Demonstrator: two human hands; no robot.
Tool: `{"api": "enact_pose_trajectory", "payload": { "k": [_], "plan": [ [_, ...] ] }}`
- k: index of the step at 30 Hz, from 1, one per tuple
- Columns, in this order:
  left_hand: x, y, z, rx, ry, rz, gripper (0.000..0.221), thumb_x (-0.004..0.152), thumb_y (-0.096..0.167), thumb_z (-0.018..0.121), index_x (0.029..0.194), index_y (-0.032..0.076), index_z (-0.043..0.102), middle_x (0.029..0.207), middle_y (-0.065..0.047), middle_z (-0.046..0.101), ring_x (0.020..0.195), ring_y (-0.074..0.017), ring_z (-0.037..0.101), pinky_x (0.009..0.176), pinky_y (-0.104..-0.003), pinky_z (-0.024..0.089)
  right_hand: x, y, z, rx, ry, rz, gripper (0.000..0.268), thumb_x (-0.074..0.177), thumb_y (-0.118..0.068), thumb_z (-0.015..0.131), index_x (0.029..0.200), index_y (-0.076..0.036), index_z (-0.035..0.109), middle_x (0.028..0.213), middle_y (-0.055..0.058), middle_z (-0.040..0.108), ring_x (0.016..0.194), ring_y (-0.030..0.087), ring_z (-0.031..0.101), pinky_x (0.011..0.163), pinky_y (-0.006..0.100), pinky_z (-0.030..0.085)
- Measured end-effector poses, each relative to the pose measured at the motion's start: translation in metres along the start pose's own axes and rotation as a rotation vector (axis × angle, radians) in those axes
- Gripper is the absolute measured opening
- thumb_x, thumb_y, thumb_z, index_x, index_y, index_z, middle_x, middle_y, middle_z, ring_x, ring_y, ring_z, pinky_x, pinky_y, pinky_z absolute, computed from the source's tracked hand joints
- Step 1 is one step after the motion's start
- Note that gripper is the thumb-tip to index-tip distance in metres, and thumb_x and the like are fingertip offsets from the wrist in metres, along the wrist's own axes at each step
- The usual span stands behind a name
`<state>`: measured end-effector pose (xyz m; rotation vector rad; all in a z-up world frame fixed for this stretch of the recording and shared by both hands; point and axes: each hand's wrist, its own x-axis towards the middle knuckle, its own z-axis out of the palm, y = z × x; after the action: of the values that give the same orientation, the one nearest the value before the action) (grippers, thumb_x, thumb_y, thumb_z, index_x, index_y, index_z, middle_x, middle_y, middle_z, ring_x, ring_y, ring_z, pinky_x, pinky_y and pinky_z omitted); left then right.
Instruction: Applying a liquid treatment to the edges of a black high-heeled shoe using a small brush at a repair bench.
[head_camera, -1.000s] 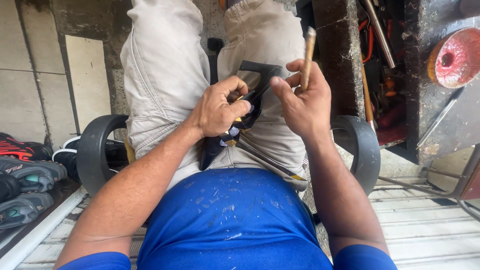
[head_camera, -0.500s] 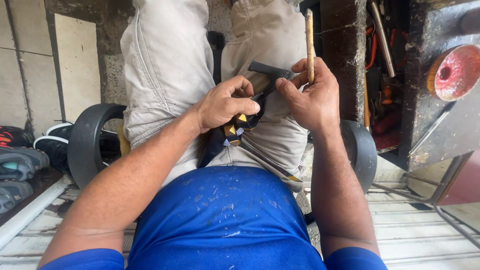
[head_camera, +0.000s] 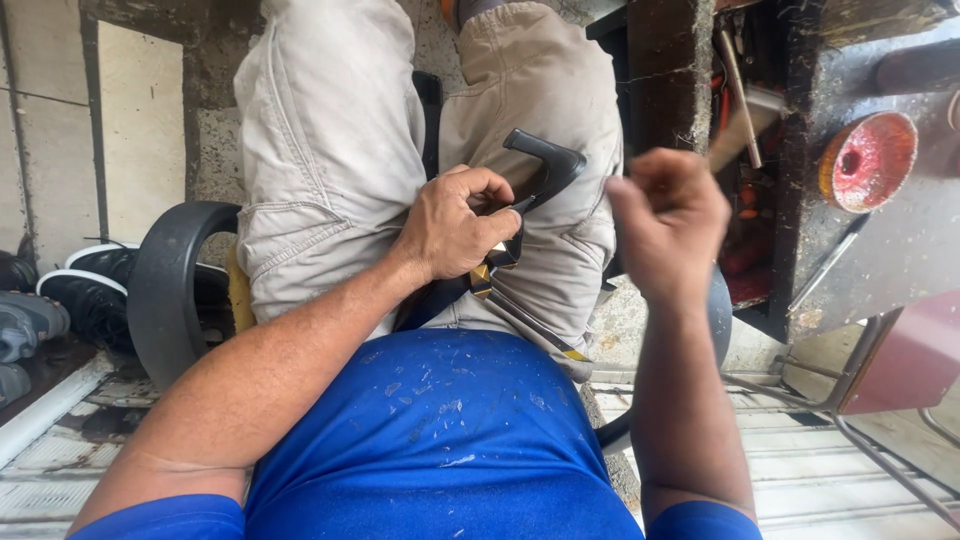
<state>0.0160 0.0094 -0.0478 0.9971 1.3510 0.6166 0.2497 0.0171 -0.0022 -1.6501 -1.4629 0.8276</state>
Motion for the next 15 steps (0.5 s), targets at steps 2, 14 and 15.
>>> {"api": "enact_pose_trajectory", "payload": {
  "k": [2,14,15],
  "plan": [
    [-0.001,0.006,0.002,0.088,0.007,-0.020,0.025,0.066,0.034,0.075,0.088,0.022,0.077,0.092,0.001,0.072,0.084,-0.0132,0.070,0.081,-0.027,0.056,-0.007,-0.015,-0.028,0.201,0.035,0.040,0.002,0.093,-0.005,0.070,0.095,-0.006,0.070,0.083,0.011,0.066,0.070,0.016,0.061,0.064,0.028,0.051],
    [0.006,0.029,0.013,0.200,-0.066,0.110,0.024,0.077,0.028,0.073,0.098,0.017,0.077,0.090,0.003,0.075,0.082,-0.0098,0.067,0.077,-0.026,0.050,-0.025,0.018,-0.179,0.284,0.685,-0.021,0.006,0.089,-0.006,0.060,0.087,-0.002,0.063,0.096,0.018,0.065,0.070,0.028,0.068,0.060,0.036,0.068],
    [0.003,0.036,0.010,0.228,-0.050,0.014,0.022,0.078,0.027,0.075,0.098,0.018,0.077,0.085,0.004,0.075,0.080,-0.0073,0.067,0.075,-0.024,0.050,-0.023,0.027,-0.189,0.324,0.657,-0.034,0.014,0.077,0.002,0.059,0.090,0.002,0.064,0.098,0.020,0.066,0.065,0.033,0.068,0.063,0.039,0.069]
  ]
}}
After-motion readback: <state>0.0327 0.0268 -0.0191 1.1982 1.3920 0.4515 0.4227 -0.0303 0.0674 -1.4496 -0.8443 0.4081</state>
